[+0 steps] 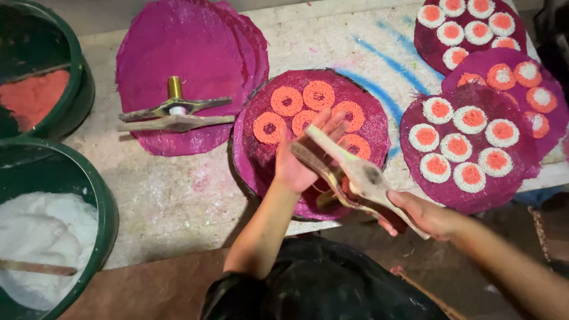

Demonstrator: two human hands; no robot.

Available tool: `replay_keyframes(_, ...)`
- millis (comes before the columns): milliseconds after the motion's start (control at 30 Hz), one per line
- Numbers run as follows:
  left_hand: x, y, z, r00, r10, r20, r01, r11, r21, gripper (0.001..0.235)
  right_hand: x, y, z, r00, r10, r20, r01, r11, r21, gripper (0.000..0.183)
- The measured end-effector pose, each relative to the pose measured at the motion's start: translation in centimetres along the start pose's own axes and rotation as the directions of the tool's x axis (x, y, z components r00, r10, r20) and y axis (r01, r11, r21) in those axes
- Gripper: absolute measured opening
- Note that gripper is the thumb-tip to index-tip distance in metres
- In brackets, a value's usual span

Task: The person makes pastries by filling a wooden mold with pink and white dough to create patterned discs, which are then placed on mats.

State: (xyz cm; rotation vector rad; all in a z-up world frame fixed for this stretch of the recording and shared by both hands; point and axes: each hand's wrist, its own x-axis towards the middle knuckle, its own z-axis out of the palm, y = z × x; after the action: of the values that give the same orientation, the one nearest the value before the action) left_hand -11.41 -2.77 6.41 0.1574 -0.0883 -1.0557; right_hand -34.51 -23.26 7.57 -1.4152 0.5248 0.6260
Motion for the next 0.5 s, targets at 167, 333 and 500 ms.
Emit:
replay_keyframes(167,1.3,0.0,-0.6,0.932,0.28,0.229,-0.226,0.945,-0.236,0.048,0.3,-7.3,-0.1,0.976,0.165,-0.14,-0.199,0.939,-0.28,0.074)
replay_keyframes(333,1.4,1.8,-3.0,0.916,0.378,0.135,-0.345,0.913,-0.217,0.043,1.2,-10.6,2.8,0.967,-0.02,-0.253,-0.134,0.808,-0.573,0.081)
replay_keyframes(500,0.5,2.0,-5.2,0.9,0.428,0.088,-0.412,0.898,-0.153,0.039,1.8,-11.1,4.9,0.966,0.002,-0.259,-0.16,0.789,-0.593,0.076)
